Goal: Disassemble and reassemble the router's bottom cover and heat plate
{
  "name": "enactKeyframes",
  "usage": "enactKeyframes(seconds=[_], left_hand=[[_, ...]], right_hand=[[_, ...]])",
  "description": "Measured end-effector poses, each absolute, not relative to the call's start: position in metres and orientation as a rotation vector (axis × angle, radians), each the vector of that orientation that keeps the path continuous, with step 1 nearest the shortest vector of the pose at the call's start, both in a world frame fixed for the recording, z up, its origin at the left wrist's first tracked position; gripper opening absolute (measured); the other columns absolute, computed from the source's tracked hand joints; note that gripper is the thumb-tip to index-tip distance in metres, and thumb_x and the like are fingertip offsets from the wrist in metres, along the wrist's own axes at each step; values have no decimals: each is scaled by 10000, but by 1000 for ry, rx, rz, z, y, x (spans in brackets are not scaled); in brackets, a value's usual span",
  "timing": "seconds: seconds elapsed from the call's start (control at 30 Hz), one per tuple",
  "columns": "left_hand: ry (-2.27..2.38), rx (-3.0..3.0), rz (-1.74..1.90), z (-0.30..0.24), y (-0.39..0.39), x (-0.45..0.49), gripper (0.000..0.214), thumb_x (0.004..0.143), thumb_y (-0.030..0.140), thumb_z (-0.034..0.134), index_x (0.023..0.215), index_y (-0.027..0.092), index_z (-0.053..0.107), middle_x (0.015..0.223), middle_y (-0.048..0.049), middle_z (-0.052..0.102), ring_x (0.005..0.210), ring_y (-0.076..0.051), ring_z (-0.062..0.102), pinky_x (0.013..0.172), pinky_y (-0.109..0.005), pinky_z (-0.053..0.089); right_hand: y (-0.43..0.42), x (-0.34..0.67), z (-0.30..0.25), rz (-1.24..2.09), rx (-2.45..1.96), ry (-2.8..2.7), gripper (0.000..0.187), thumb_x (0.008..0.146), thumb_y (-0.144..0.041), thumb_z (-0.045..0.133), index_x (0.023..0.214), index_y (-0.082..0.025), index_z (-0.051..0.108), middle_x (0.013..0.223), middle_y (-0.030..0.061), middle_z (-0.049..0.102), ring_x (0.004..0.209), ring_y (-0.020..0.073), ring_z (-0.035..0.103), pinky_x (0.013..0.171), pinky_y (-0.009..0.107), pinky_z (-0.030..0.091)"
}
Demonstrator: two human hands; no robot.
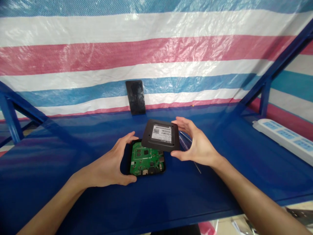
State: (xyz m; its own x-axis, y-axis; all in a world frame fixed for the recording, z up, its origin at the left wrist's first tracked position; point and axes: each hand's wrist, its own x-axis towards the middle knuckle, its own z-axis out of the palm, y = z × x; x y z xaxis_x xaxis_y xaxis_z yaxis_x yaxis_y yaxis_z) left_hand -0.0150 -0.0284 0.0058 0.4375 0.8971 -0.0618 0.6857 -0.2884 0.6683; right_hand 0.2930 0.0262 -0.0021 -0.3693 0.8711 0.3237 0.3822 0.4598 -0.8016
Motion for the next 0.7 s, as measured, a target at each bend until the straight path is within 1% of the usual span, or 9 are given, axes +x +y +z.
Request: enactKeyframes(seconds=[0.13, 0.23, 0.37, 0.5, 0.63, 0.7], left_hand=[[1331, 2073, 410, 3, -28, -17, 1157, 699, 385, 809, 1569, 243, 59, 1621, -163, 261, 1492, -403, 283, 1179, -575, 360], [1333, 2080, 379, 4, -28, -16, 1117, 704, 388, 801, 1556, 241, 94, 1637, -152, 220, 1500, -392, 265, 1187, -559, 357], [1333, 2085, 363, 5, -27, -15, 1123, 702, 382, 799, 1556, 216, 89, 1636, -167, 215, 1501, -384, 261, 1193, -558, 342], [1332, 2087, 358, 5, -28, -17, 1152, 698, 395, 811, 1568, 208, 79, 1628, -171, 227, 1510, -383, 240, 1224, -558, 273], [1329, 2098, 349, 3, -28, -17, 1167, 712, 422, 809, 1575, 196, 56, 1628, -178, 215, 1505, -383, 250, 1224, -551, 277], [1323, 2105, 347, 3, -28, -17, 1172, 716, 443, 813, 1577, 200, 56, 1627, -183, 213, 1502, -393, 250, 1219, -565, 277]], right_hand=[[26, 296, -2, 855, -1038, -1912, 980, 602, -509, 893, 1407, -259, 391, 1444, 175, 552, 1353, 337, 536, 1178, 538, 372], [25, 295, -2, 874, -1041, -1917, 978, 605, -504, 890, 1402, -257, 379, 1446, 181, 546, 1356, 338, 532, 1185, 542, 359], [25, 294, -3, 889, -1045, -1911, 989, 590, -498, 896, 1392, -251, 373, 1437, 184, 551, 1345, 343, 541, 1187, 543, 353], [24, 294, -4, 908, -1052, -1895, 973, 597, -496, 895, 1387, -255, 379, 1443, 178, 549, 1349, 341, 539, 1189, 532, 356], [23, 294, -3, 915, -1040, -1874, 945, 613, -498, 892, 1376, -268, 384, 1446, 164, 549, 1349, 321, 541, 1190, 511, 364], [23, 294, -2, 916, -1029, -1860, 933, 619, -506, 891, 1370, -273, 389, 1443, 157, 552, 1349, 313, 542, 1192, 504, 366]])
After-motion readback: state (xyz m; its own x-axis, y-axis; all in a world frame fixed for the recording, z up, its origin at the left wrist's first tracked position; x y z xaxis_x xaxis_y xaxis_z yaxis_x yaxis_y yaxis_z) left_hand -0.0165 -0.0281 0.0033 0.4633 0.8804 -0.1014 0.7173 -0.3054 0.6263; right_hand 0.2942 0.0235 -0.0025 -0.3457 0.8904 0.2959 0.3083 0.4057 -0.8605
